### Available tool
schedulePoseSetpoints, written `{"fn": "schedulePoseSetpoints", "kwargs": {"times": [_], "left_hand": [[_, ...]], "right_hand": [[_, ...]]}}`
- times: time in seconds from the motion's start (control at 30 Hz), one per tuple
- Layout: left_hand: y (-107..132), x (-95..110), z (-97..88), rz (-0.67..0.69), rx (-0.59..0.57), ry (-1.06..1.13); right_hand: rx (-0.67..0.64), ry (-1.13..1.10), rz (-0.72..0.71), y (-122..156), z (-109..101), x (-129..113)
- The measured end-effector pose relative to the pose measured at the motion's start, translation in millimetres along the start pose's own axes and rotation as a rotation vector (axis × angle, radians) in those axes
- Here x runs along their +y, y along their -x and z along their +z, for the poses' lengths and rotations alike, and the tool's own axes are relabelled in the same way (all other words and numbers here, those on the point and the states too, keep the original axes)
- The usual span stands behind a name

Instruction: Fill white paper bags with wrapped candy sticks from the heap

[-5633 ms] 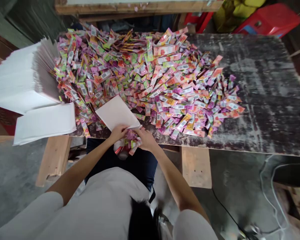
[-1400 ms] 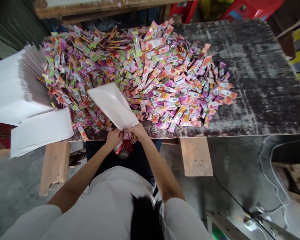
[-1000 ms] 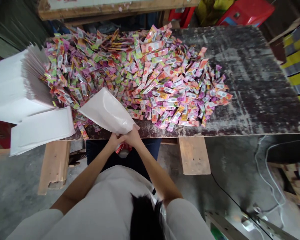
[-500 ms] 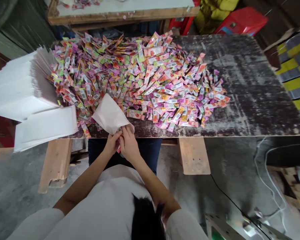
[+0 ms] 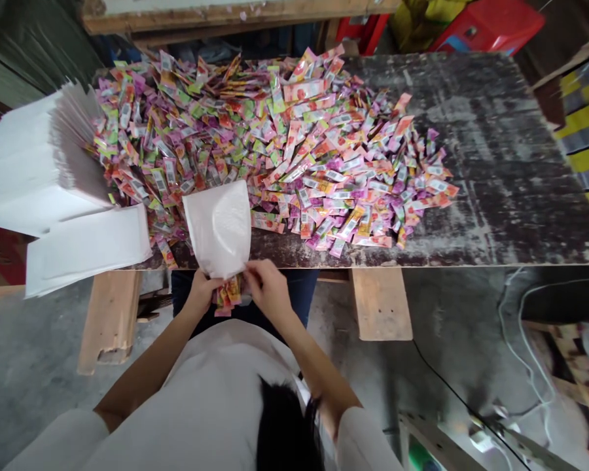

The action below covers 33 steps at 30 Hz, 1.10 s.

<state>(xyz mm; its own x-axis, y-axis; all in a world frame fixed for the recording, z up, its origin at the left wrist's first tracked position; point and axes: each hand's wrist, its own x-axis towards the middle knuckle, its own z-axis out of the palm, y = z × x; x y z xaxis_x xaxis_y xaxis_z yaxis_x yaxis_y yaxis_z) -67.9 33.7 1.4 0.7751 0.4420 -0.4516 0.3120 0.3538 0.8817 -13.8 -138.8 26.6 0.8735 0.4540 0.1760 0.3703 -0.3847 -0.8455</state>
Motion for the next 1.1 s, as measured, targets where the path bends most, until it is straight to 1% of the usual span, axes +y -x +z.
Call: {"fn": "schedulePoseSetpoints", "kwargs": {"times": [0.03,0.1,0.13,0.2,0.27,0.33,0.4,0.43,0.47,0.57,0.63,0.7,0.77,0.8,0.9,0.97,1.03,1.1], "left_hand": [[2,-3,-4.7,0.036,0.058,-0.041],[10,-9,-13.3,0.09,0.154,-0.145],[16,-12,-17.3,0.102,0.18,-0.208],[31,-20,-25.6,0.096,0.17,-0.325],[49,-25,-35.7,0.072,0.094,-0.379],[65,-27,-48.3,0.018,-0.049,-0.407],[75,-25,-61.7,-0.055,-0.203,-0.449],[78,-23,-67.6,-0.085,-0.257,-0.49],[80,-22,-72.6,-0.099,-0.287,-0.544],[84,-20,-79.4,-0.075,-0.306,-0.691],[88,-21,-78.5,-0.06,-0.336,-0.718],[89,-25,-76.1,-0.055,-0.351,-0.7],[86,-31,-74.6,-0.045,-0.331,-0.662],[81,-34,-74.4,-0.034,-0.343,-0.638],[61,-37,-75.4,0.019,-0.454,-0.639],[50,-29,-76.0,0.044,-0.493,-0.724],[45,-16,-74.8,0.027,-0.45,-0.803],[45,-2,-70.1,-0.01,-0.354,-0.796]], "right_hand": [[-0.066,-0.048,-0.041,6,4,2],[-0.138,-0.108,-0.095,21,12,7],[-0.156,-0.131,-0.099,29,15,10],[-0.197,-0.171,-0.06,47,19,15],[-0.248,-0.205,0.012,63,20,20],[-0.277,-0.245,0.08,76,19,23],[-0.267,-0.282,0.14,85,17,24],[-0.263,-0.296,0.165,88,17,25],[-0.269,-0.307,0.185,91,16,25],[-0.345,-0.341,0.208,98,16,26],[-0.389,-0.36,0.207,102,17,25],[-0.405,-0.366,0.211,105,17,24],[-0.405,-0.364,0.219,105,20,24],[-0.39,-0.363,0.225,104,22,24],[-0.331,-0.398,0.293,96,28,27],[-0.253,-0.462,0.359,87,30,24],[-0.157,-0.531,0.394,75,28,16],[-0.087,-0.586,0.381,61,22,5]]}}
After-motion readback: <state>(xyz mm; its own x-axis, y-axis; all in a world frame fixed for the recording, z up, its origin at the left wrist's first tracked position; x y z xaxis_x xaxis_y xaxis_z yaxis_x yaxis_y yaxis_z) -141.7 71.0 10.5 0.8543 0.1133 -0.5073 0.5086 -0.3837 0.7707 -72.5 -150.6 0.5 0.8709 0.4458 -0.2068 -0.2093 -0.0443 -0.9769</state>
